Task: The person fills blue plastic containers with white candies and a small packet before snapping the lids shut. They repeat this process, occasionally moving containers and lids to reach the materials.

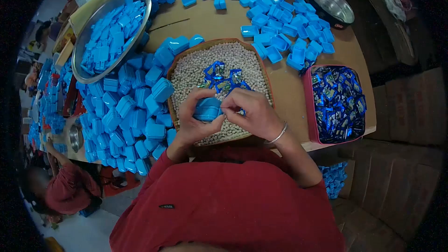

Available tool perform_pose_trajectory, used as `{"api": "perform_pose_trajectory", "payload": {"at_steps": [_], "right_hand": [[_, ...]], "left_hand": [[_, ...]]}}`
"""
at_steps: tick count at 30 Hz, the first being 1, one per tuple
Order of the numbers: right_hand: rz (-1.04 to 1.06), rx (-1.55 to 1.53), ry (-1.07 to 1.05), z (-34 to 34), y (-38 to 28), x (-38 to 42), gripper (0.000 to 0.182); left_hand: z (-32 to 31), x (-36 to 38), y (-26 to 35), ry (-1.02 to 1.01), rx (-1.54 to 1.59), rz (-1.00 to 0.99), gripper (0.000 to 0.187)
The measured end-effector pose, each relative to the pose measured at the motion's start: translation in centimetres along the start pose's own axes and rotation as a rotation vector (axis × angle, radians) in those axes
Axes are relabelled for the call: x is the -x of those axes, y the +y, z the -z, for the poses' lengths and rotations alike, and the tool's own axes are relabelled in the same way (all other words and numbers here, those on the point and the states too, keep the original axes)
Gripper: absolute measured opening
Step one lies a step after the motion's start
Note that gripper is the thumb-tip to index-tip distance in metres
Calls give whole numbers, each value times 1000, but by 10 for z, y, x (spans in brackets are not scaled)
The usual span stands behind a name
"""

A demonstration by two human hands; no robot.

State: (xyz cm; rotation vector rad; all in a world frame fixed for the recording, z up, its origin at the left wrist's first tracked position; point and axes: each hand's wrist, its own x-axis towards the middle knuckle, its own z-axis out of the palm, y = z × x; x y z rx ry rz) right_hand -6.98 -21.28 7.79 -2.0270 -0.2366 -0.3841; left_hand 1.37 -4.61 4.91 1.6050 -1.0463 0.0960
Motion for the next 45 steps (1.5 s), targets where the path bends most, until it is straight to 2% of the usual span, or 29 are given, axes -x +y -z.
{"api": "perform_pose_trajectory", "payload": {"at_steps": [3,6,7,9,13,14,17,18,20,21,24,26,27,30,31,32,33,35,36,38,40,42,44,45], "right_hand": [[105,57,44,-4,3,-1,13],[233,95,124,-11,10,-3,17],[217,104,144,-13,8,-3,17],[259,50,154,-14,9,-5,18],[266,26,124,-17,12,-1,20],[221,-23,78,-15,11,-2,15],[-20,-141,-54,-12,14,2,9],[-81,-170,-79,-13,18,2,6],[-204,-211,-172,-5,28,-14,9],[-224,-163,-131,0,33,-32,15],[-251,9,132,10,99,-108,23],[-234,256,341,9,178,-171,33],[-203,434,451,7,211,-202,40],[-366,560,592,-2,258,-274,49],[-405,592,594,-8,291,-295,50],[-445,625,596,-11,315,-313,52],[-618,473,518,-4,273,-310,47],[-499,438,473,-9,315,-326,40],[-513,491,341,-4,288,-314,34],[-300,356,98,2,243,-297,29],[-120,82,10,-5,163,-244,23],[-32,-114,-101,-11,87,-181,19],[27,-103,-270,-9,46,-132,19],[-34,-145,-236,-6,33,-113,18]], "left_hand": [[-4,3,5,60,100,124,48],[-9,1,9,170,73,133,45],[-8,0,11,184,34,112,42],[-7,-7,17,221,-97,-100,40],[1,-12,27,170,-267,-234,37],[2,-15,27,145,-266,-234,34],[12,-24,11,-120,-49,-72,33],[13,-21,5,-167,4,83,32],[8,-22,-9,-115,207,326,28],[5,-22,-14,-23,283,437,28],[22,-35,-26,357,-142,341,30],[43,-40,-33,482,-336,279,31],[54,-40,-36,492,-428,252,33],[82,-42,-41,368,-796,289,36],[89,-42,-46,319,-853,363,39],[96,-42,-53,299,-965,353,40],[101,-41,-58,275,-1075,348,41],[107,-40,-65,194,-1256,386,45],[109,-40,-63,229,-1203,311,45],[108,-47,-55,286,-1077,182,45],[91,-56,-36,315,-687,223,43],[66,-69,-14,339,-261,427,40],[52,-70,-26,239,209,512,39],[52,-64,-44,95,430,561,39]]}}
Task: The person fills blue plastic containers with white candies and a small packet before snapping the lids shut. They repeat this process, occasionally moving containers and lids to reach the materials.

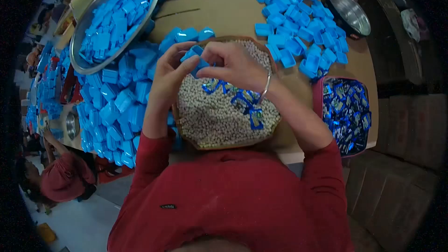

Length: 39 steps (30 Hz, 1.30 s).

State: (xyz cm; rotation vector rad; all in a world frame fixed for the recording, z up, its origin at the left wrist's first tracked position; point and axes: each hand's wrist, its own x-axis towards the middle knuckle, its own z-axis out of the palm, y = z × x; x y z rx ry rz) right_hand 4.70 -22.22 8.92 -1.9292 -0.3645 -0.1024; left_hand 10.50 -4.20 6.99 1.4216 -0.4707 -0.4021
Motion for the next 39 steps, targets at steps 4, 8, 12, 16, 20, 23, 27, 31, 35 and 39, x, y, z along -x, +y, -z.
{"api": "perform_pose_trajectory", "payload": {"at_steps": [4,8,12,16,20,23,27,31,35,39], "right_hand": [[-186,315,82,23,51,56,18],[-130,1106,114,-3,74,80,12],[126,774,-44,-60,27,75,38],[167,542,-211,-120,25,77,38],[-5,535,-360,-111,33,92,25],[-120,362,-376,-82,33,105,18],[-97,273,-255,-50,39,112,13],[-76,321,-181,-33,-8,101,19],[-16,380,-84,-57,-25,94,26],[-12,359,-3,-61,-21,93,25]], "left_hand": [[0,17,7,224,-330,-123,45],[0,51,21,235,-167,-118,52],[7,92,30,220,-82,5,44],[12,111,19,225,-136,-3,40],[23,130,10,111,78,246,48],[23,129,-5,-17,404,430,53],[10,121,-26,-104,564,497,50],[-9,116,-40,-159,503,515,49],[-23,116,-46,-176,402,498,49],[-18,117,-37,-177,483,501,49]]}}
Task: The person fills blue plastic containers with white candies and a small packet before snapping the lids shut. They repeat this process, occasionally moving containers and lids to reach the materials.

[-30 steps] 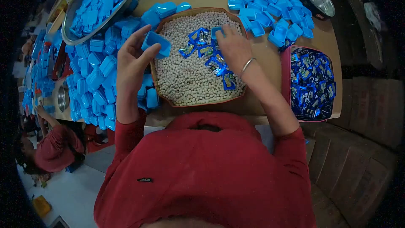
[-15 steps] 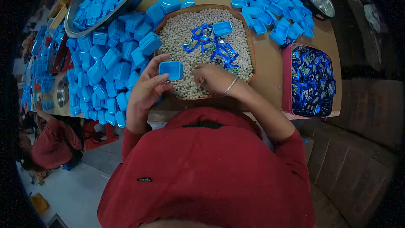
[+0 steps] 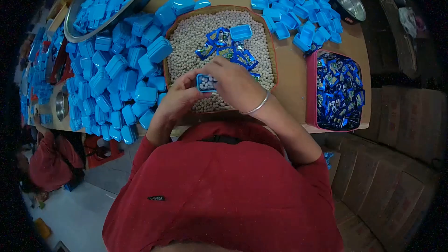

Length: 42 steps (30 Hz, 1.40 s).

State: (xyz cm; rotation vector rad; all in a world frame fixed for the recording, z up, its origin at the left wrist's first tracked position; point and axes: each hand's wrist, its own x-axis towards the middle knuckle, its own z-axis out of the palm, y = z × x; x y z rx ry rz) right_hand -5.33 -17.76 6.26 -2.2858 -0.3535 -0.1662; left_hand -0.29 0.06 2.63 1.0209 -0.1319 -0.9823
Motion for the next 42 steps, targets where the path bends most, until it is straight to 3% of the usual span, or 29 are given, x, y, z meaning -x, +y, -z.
{"api": "perform_pose_trajectory", "payload": {"at_steps": [9,14,15,18,21,25,33,36,39,42], "right_hand": [[-159,-144,20,17,24,20,18],[-121,-39,-180,3,38,34,14],[-90,-36,-226,2,40,35,14],[-217,82,-29,18,49,31,14],[-279,552,135,50,56,21,10],[-371,500,349,77,106,20,6],[-500,624,334,93,181,2,8],[-339,701,382,101,201,-21,18],[-155,705,277,105,232,-40,29],[-125,668,173,124,214,-49,37]], "left_hand": [[17,2,8,-46,205,103,52],[20,-1,7,6,192,124,46],[12,-2,4,65,89,45,36],[10,-9,0,162,-277,-33,26],[10,-18,-5,221,-292,-61,20],[12,-21,-8,233,-237,-50,21],[14,-22,-6,164,-194,-27,29],[15,-23,-4,136,-147,19,32],[14,-25,-3,43,-183,1,41],[15,-26,-6,12,-129,-54,51]]}}
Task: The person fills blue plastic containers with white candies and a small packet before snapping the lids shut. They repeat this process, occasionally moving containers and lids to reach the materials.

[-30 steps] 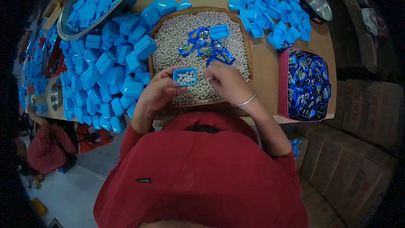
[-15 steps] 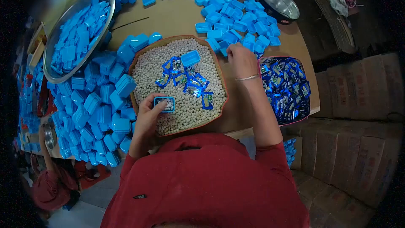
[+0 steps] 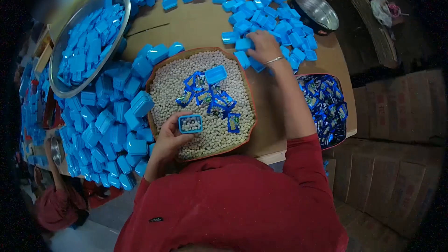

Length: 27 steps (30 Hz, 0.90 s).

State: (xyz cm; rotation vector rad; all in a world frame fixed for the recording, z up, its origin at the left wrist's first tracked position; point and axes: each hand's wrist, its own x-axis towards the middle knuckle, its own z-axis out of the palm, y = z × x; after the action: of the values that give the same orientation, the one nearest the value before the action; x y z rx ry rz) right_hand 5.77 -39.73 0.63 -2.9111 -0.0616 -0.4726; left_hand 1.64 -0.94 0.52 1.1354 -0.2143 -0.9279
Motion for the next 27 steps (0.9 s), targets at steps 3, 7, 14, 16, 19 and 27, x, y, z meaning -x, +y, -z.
{"api": "perform_pose_trajectory", "payload": {"at_steps": [3,7,14,16,19,27], "right_hand": [[-72,-292,63,54,-66,11,39],[62,-502,-226,78,-148,48,46],[221,-727,-37,58,-205,80,28],[301,-693,1,59,-211,84,25],[373,-686,23,58,-213,87,19],[418,-711,48,68,-223,84,18]], "left_hand": [[1,1,-2,85,25,-13,55],[-2,-2,-3,40,13,-103,56],[-28,6,13,32,-36,-205,52],[-27,9,14,12,-55,-218,53],[-26,11,12,-43,-116,-243,53],[-29,19,19,-62,-258,-348,52]]}}
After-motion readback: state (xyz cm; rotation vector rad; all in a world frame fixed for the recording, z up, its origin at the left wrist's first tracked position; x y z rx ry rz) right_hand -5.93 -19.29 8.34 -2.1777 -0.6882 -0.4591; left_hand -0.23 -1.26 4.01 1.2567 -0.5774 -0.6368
